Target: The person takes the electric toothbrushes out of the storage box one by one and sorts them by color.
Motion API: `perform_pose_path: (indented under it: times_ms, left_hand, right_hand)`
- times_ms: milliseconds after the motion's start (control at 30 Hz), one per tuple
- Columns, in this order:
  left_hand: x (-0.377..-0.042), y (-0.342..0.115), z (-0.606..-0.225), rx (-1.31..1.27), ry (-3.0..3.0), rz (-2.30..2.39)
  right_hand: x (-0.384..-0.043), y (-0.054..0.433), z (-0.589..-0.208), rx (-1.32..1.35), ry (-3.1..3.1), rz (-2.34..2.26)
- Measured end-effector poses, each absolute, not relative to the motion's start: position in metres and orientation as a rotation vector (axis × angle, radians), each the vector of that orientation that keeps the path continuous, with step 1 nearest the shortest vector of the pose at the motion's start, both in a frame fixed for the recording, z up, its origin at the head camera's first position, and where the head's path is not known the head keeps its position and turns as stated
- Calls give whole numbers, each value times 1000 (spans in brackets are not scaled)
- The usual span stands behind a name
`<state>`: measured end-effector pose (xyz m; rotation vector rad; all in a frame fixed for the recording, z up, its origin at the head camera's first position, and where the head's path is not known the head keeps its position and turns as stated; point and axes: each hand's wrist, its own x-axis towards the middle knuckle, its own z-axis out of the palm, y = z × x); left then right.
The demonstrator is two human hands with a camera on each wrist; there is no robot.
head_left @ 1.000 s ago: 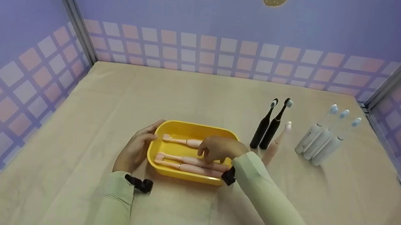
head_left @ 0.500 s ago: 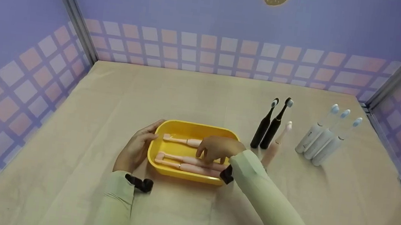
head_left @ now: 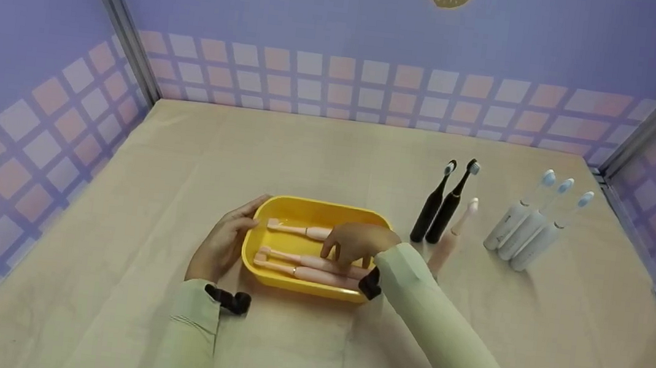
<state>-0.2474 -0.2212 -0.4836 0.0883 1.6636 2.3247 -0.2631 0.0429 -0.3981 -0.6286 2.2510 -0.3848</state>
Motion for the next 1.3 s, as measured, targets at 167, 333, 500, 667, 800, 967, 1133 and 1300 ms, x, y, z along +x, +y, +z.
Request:
perform_pose_path:
  times_ms: [167,333,500,667,800,967,1133,1300]
  left_hand:
    - [-248,-219,-483,65,1629,2344]
    - [-248,-219,-482,72,1667,2333]
    - [-248,-218,-482,72,1689,2329]
    - [-247,-218,-482,72,1679,2325]
    - [-248,-219,-483,61,1663,2339]
    - [-248,-220,-484,70,1659,2341]
    - [-248,-220,-485,75,1649,2338]
    - [-248,-220,-483,83,1645,2343]
  right_hand:
    - [-265,44,-400,-613,2204,-405]
    - [-266,45,-401,-604,2206,-395]
    - [-266,45,-402,-593,2230,-369]
    - [-265,46,-402,-588,2229,-363]
    - [-265,47,-400,-593,2225,-366]
    - [-263,46,-398,-577,2237,-354]
    - [-261,46,-398,-654,2283,-289]
    - [-260,47,-396,-691,2294,-276]
